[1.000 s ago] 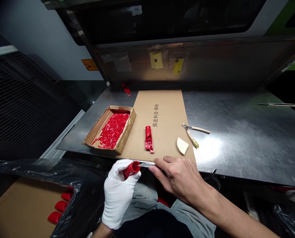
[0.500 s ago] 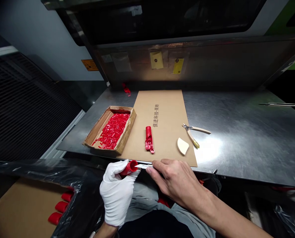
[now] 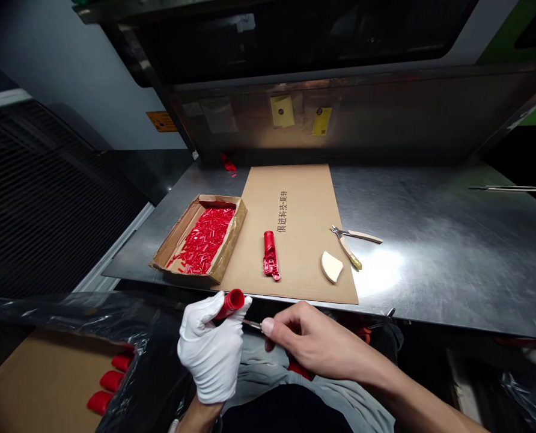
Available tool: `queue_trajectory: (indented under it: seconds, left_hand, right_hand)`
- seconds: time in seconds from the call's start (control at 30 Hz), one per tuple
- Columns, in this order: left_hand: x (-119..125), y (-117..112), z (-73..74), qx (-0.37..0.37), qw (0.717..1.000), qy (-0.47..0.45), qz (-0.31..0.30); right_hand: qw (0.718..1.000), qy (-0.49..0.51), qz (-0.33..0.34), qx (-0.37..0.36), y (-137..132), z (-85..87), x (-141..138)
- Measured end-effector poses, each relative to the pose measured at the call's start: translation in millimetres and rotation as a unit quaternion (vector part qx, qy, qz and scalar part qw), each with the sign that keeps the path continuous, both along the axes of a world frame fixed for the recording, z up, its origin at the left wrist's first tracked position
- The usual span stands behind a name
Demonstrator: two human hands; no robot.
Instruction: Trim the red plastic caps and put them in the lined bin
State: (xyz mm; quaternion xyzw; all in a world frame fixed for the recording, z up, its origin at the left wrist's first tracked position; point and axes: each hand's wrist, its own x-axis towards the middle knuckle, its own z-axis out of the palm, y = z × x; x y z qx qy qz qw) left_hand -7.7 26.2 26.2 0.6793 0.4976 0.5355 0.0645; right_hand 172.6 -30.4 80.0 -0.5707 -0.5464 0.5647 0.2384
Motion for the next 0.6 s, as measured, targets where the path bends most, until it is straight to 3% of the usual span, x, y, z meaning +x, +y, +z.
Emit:
queue_trajectory:
  seconds: [0.07,0.17,0.27,0.37,0.47,0.6]
  left_hand:
    - [1.2,-0.5,0.8,-0.004,1.0,-0.003,0.0]
    - [5.2,-4.2,1.3,-0.002,1.0,0.003,-0.018]
    - [8.9,-10.1,-2.5,-0.025,0.997,-0.023,-0.073]
    - [8.2,-14.1,-9.5,-0.093,0.983,-0.063,-0.146]
    - [2.8,-14.1,-12.1,-0.18,0.945,-0.107,-0.253]
    - [-5.5,-12.7,-2.0,-0.35,0.837,-0.133,-0.399]
  right_hand:
    - [0.999,0.041,-0.028,-0.016,2.7,-1.5,0.0]
    - [0.99,0.072,-0.113,0.048,12.0,-2.1,-9.6]
    - [0.987,0.118,-0.095,0.062,23.1,-2.5,-21.3]
    - [0.992,0.099,-0.059,0.043,27.8,-3.4,-21.4]
    - [0.998,0.06,-0.016,0.019,23.7,-1.8,-9.6]
    - [0.999,-0.016,0.031,0.02,19.5,1.2,12.9]
